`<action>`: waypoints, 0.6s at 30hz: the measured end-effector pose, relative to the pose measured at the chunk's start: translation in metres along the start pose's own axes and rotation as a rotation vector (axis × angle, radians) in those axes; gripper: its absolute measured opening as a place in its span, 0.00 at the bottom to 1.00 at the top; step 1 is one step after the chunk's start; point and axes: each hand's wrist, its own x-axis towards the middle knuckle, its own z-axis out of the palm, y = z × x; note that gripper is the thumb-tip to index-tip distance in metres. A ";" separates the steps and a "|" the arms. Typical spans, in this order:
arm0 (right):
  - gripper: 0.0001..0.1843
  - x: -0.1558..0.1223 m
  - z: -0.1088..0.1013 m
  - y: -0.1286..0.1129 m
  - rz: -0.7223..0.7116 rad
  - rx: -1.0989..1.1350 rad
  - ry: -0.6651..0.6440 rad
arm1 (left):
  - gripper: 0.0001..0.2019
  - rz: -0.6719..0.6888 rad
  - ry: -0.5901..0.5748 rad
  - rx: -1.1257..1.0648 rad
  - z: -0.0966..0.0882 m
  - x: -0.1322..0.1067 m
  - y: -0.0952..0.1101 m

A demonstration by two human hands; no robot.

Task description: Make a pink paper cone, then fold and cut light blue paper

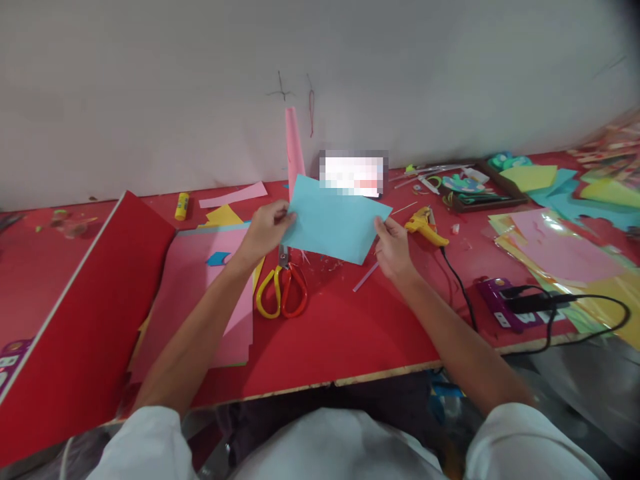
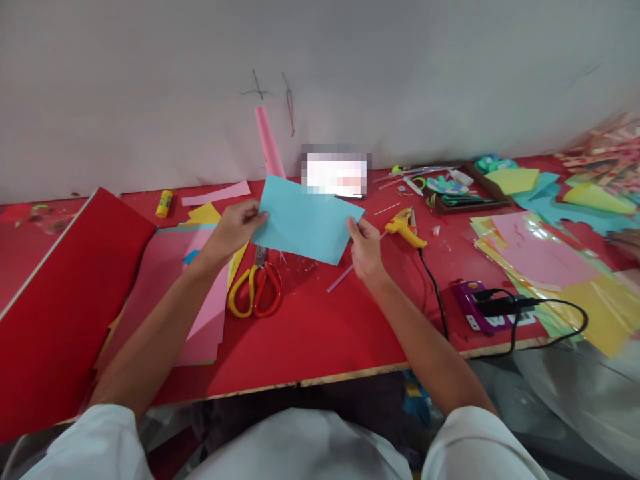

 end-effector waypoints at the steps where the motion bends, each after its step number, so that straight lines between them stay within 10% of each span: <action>1: 0.24 -0.001 0.002 0.000 -0.010 0.014 -0.010 | 0.10 -0.015 0.066 0.004 -0.001 0.002 -0.004; 7: 0.33 -0.005 0.007 -0.014 0.144 0.081 -0.301 | 0.07 -0.110 0.166 -0.090 -0.025 0.008 -0.014; 12: 0.50 -0.013 0.009 -0.032 0.311 0.110 -0.534 | 0.11 -0.141 -0.109 -0.148 -0.028 0.001 -0.008; 18: 0.27 -0.023 0.016 -0.031 0.311 0.021 -0.630 | 0.17 -0.004 -0.313 -0.004 -0.011 -0.002 -0.003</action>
